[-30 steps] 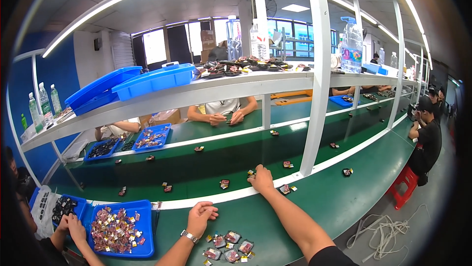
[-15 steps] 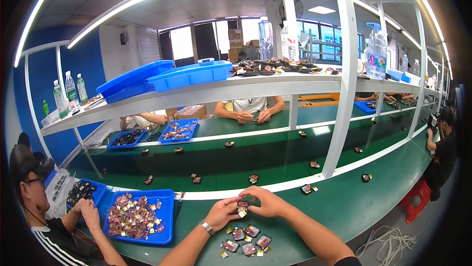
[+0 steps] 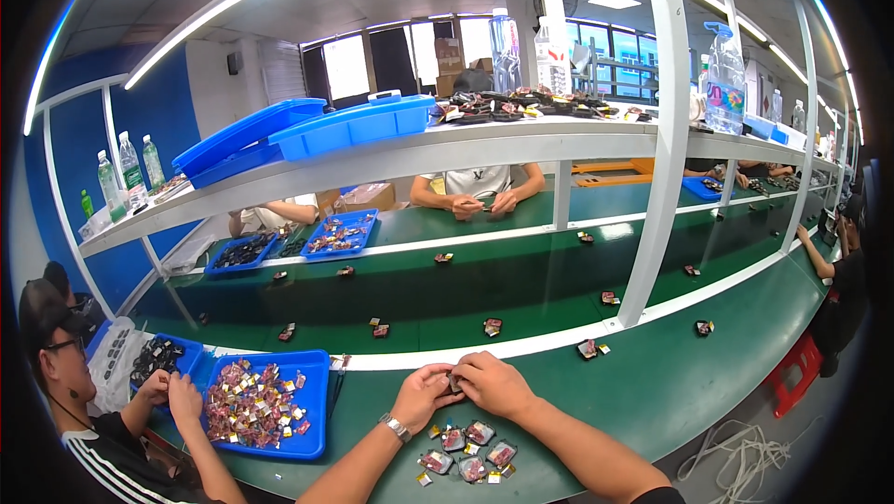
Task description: Assembling small electronic components on a factory conveyor belt.
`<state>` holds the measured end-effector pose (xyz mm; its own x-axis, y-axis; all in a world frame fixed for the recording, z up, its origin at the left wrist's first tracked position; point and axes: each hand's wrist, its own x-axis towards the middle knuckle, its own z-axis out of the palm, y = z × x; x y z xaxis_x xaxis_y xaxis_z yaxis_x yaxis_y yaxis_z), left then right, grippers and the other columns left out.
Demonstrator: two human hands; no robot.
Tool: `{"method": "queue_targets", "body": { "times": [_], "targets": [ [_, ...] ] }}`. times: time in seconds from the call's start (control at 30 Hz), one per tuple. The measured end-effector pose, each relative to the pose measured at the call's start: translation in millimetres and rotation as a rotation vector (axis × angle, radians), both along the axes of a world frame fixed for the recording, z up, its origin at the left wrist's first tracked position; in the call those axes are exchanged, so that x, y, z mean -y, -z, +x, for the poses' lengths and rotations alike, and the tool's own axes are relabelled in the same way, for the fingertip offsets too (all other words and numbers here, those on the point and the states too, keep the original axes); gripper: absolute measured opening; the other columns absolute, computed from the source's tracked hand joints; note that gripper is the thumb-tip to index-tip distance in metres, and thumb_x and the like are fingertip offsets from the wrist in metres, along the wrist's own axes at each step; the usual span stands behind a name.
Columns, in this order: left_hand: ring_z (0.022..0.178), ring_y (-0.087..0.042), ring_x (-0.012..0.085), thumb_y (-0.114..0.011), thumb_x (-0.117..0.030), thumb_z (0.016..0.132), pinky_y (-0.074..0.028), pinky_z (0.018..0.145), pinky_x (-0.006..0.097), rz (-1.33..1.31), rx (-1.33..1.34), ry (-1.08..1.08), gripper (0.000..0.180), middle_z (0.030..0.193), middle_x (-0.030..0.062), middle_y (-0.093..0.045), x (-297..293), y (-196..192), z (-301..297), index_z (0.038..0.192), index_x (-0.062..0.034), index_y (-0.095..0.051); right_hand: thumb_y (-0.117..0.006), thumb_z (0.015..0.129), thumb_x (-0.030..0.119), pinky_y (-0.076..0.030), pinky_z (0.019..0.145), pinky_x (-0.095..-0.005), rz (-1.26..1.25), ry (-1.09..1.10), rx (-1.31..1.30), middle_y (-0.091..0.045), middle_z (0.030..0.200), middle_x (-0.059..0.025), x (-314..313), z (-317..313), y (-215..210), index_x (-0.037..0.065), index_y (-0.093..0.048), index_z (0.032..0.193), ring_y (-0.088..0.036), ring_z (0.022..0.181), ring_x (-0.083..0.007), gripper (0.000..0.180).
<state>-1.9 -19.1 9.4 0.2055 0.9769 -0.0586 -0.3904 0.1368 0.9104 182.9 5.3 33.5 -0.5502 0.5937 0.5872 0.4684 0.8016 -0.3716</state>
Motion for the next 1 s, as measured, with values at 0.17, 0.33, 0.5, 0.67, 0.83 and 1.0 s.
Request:
{"method": "queue_targets", "body": {
  "times": [0.17, 0.33, 0.5, 0.67, 0.83, 1.0],
  "targets": [
    [0.101, -0.063, 0.0218, -0.048, -0.003, 0.096, -0.056, 0.09, 0.038, 0.004, -0.041, 0.031, 0.026, 0.11, 0.0133, -0.061, 1, 2, -2, 0.121, 0.0037, -0.047, -0.067, 0.077, 0.008, -0.049, 0.079, -0.0381, -0.012, -0.142, -0.014, -0.056, 0.093, -0.0059, -7, 6, 2, 0.007, -0.06, 0.09, -0.056, 0.09, -0.0266, 0.015],
    [0.104, -0.063, 0.0229, -0.05, -0.003, 0.096, -0.056, 0.091, 0.04, 0.031, -0.059, 0.07, 0.028, 0.115, 0.0151, -0.06, 1, 2, 0, 0.123, 0.0034, -0.045, -0.069, 0.076, 0.011, -0.049, 0.079, -0.0363, -0.065, -0.128, 0.03, -0.056, 0.089, -0.0056, -8, 14, 2, 0.009, -0.066, 0.087, -0.055, 0.089, -0.0251, 0.011],
    [0.109, -0.059, 0.0205, -0.053, 0.002, 0.092, -0.053, 0.093, 0.037, 0.096, -0.079, 0.147, 0.035, 0.12, 0.013, -0.058, 2, 1, -4, 0.126, 0.0011, -0.045, -0.071, 0.075, 0.014, -0.048, 0.082, -0.0351, -0.158, -0.009, -0.049, -0.056, 0.089, -0.0047, 0, 10, -6, 0.01, -0.071, 0.082, -0.054, 0.091, -0.0235, 0.008],
    [0.108, -0.06, 0.0191, -0.054, 0.002, 0.091, -0.053, 0.092, 0.035, 0.063, -0.111, 0.161, 0.038, 0.119, 0.0115, -0.059, 3, 0, -2, 0.127, -0.0003, -0.045, -0.07, 0.076, 0.016, -0.045, 0.091, -0.0359, -0.163, -0.022, -0.067, -0.057, 0.104, -0.0058, 1, 12, 1, 0.009, -0.072, 0.083, -0.051, 0.104, -0.025, 0.009],
    [0.106, -0.061, 0.0196, -0.054, -0.001, 0.093, -0.054, 0.09, 0.035, 0.051, -0.077, 0.164, 0.036, 0.118, 0.0119, -0.059, 2, 3, -5, 0.127, -0.0003, -0.045, -0.069, 0.077, 0.016, -0.043, 0.096, -0.0364, -0.186, -0.124, -0.088, -0.058, 0.112, -0.0063, 2, 14, 0, 0.01, -0.072, 0.084, -0.05, 0.112, -0.0262, 0.01],
    [0.104, -0.062, 0.0197, -0.056, -0.004, 0.093, -0.055, 0.089, 0.034, 0.037, -0.021, 0.164, 0.034, 0.118, 0.0121, -0.06, -1, 6, -6, 0.126, -0.0004, -0.047, -0.069, 0.078, 0.017, -0.045, 0.093, -0.0365, -0.165, -0.003, -0.145, -0.058, 0.11, -0.0068, 7, 8, 9, 0.008, -0.071, 0.086, -0.051, 0.11, -0.0261, 0.012]
  ]
}}
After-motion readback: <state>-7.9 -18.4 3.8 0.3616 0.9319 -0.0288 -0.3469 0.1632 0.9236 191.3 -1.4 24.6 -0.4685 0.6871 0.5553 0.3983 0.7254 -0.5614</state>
